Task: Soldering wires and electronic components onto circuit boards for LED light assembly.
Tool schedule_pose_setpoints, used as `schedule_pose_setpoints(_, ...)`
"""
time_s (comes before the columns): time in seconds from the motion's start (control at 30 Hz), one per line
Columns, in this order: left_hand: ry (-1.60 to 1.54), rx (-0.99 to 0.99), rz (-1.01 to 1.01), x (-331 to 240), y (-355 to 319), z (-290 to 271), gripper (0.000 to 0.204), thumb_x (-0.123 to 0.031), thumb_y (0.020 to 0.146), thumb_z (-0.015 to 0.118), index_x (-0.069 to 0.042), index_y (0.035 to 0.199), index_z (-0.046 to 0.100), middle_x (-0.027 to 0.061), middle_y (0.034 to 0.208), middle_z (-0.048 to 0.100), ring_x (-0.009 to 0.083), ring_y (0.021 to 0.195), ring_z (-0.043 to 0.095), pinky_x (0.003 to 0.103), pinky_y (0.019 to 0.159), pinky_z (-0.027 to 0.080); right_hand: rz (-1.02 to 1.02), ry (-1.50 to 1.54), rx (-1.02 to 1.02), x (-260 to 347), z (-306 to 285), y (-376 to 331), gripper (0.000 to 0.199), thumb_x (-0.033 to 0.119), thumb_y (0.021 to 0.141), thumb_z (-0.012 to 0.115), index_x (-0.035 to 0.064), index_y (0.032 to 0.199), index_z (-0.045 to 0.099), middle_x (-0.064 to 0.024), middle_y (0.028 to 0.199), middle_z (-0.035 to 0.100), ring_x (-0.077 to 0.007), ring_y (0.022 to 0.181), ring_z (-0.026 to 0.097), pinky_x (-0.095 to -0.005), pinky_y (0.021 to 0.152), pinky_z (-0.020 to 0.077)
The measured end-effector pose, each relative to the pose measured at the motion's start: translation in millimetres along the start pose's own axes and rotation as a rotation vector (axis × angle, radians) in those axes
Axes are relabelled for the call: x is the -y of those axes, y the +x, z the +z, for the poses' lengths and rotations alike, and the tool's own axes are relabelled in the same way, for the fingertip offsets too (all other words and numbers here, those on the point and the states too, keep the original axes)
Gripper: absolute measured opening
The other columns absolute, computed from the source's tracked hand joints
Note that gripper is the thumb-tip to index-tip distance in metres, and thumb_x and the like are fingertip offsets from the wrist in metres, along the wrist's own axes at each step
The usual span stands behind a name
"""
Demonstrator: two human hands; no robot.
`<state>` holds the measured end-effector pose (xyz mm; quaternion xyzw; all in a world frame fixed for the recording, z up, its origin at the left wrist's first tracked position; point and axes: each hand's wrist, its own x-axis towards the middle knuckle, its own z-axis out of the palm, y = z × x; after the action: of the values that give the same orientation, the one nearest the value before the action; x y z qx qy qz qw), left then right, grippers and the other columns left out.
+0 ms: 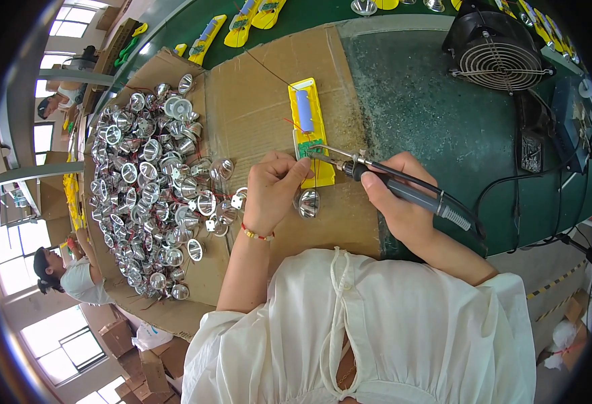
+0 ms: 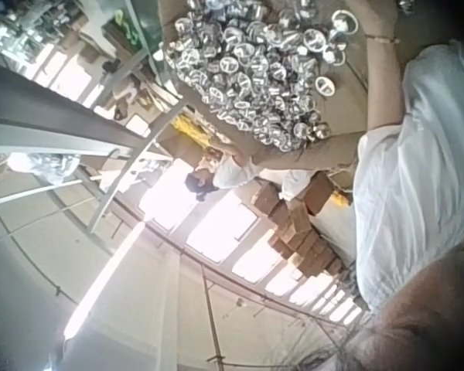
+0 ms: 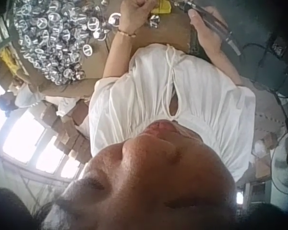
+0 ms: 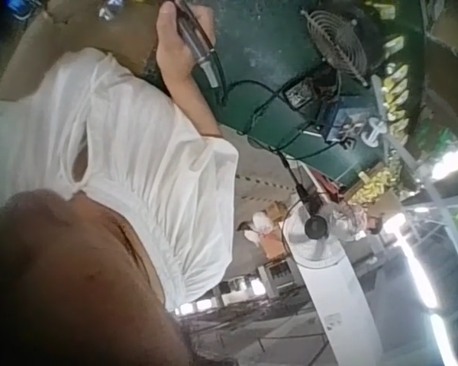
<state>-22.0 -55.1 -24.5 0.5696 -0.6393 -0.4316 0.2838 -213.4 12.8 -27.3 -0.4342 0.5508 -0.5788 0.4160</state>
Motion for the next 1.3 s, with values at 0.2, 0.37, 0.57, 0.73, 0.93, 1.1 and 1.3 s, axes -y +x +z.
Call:
schedule_pose_setpoints(0.2,0.012,-0.001,-0.022,-1.4,-0.4,2.5,0.016,-0.014,0.078,0.065,0.000,0.070,0.067,0.0067,0.071,0.054,0.0143,0.064,0.051,0.027,0.056,0.040,-0.030,-0.017,0.037,-0.5,-0.1,5.6,0.012,0.007,0.077,0.066,0.0017,0.076,0.054,0.0006,0.063,0.055,-0.0024,0.055,0.046,-0.0191,0.049,0.0381)
schedule_pose_setpoints(0.37,0.005,-0.022,0.022,3.3,1.3,2.9,0.016,-0.015,0.076,0.065,0.000,0.068,0.066,0.0085,0.069,0.054,0.0174,0.060,0.052,0.029,0.055,0.040,0.032,0.067,-0.002,0.9,2.7,3.7,0.012,0.007,0.078,0.065,0.0014,0.077,0.054,-0.0016,0.063,0.056,-0.0039,0.054,0.049,-0.0192,0.048,0.0390)
schedule_pose_setpoints(0.57,-0.012,-0.006,-0.014,0.0,2.8,2.1,0.016,-0.014,0.077,0.065,0.000,0.068,0.066,0.0085,0.070,0.054,0.0169,0.060,0.052,0.029,0.055,0.040,-0.134,0.049,-0.082,1.6,-13.2,4.4,0.014,0.008,0.080,0.064,0.0007,0.082,0.053,-0.0040,0.064,0.057,-0.0070,0.054,0.052,-0.0204,0.048,0.0415)
schedule_pose_setpoints(0.73,-0.022,-0.001,-0.036,3.7,3.2,0.9,0.018,-0.016,0.077,0.066,0.000,0.068,0.066,0.0085,0.069,0.054,0.0167,0.059,0.052,0.029,0.054,0.040,-0.097,0.080,-0.106,-2.9,-18.1,3.8,0.014,0.009,0.080,0.064,0.0007,0.082,0.053,-0.0048,0.065,0.057,-0.0069,0.054,0.052,-0.0203,0.049,0.0414)
schedule_pose_setpoints(0.93,-0.067,-0.082,-0.125,-4.9,-6.0,-1.7,0.019,-0.018,0.078,0.066,0.002,0.078,0.066,0.0096,0.067,0.061,0.0126,0.056,0.057,0.026,0.052,0.044,-0.072,0.059,-0.150,-1.7,-35.3,3.3,0.013,0.008,0.080,0.063,0.0009,0.081,0.053,-0.0045,0.065,0.057,-0.0071,0.054,0.052,-0.0202,0.049,0.0413)
schedule_pose_setpoints(1.1,0.227,0.154,-0.111,-6.4,3.3,-6.8,0.017,-0.016,0.076,0.061,-0.001,0.070,0.065,0.0107,0.053,0.060,0.0157,0.047,0.060,0.028,0.049,0.048,-0.029,0.019,-0.160,-4.9,-57.0,7.1,0.010,0.007,0.083,0.058,0.0002,0.084,0.050,-0.0061,0.068,0.054,-0.0088,0.057,0.050,-0.0213,0.053,0.0419)
schedule_pose_setpoints(1.3,0.405,0.048,0.049,-57.4,155.5,12.3,0.026,-0.027,0.076,0.059,-0.003,0.071,0.068,0.0101,0.056,0.062,0.0223,0.052,0.062,0.033,0.057,0.051,0.039,0.027,-0.220,-13.5,-55.6,18.6,0.012,0.007,0.080,0.063,0.0017,0.080,0.053,-0.0021,0.063,0.056,-0.0057,0.055,0.051,-0.0198,0.051,0.0405)
